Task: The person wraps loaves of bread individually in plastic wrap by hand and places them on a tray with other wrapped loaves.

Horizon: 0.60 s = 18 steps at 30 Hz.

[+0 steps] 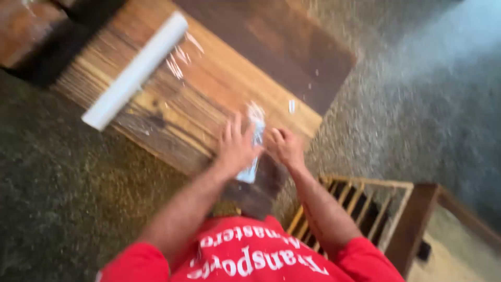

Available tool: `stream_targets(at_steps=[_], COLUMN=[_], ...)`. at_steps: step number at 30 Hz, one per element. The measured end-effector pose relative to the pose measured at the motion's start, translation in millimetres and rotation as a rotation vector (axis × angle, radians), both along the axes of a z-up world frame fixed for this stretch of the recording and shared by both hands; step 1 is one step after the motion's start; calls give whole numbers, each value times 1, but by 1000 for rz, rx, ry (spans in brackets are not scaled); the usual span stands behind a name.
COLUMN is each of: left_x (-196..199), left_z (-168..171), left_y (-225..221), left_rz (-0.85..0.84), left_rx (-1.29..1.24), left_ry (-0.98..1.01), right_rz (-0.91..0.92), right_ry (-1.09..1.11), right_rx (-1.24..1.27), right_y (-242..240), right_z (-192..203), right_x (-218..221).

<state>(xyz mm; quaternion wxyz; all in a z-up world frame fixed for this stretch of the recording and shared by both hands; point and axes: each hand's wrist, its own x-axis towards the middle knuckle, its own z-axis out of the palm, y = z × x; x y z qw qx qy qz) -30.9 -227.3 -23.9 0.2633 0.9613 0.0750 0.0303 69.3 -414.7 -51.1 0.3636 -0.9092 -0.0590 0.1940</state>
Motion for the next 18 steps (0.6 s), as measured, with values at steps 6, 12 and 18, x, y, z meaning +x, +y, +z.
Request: stream_targets(at_steps=[6,12,18], left_x=[23,30,58], left_z=[13,6,7], left_y=[-27,4,-7], left_rz=[44,25,-30], left_rx=[-35,-37,295], left_ry=[375,4,253], right_rz=[-536,-481,-441], right_ry=[281,655,114], right_rx=[454,648,457], right_y=[3,48,73], right_z=[-89,-89,-118], right_x=[58,89,144])
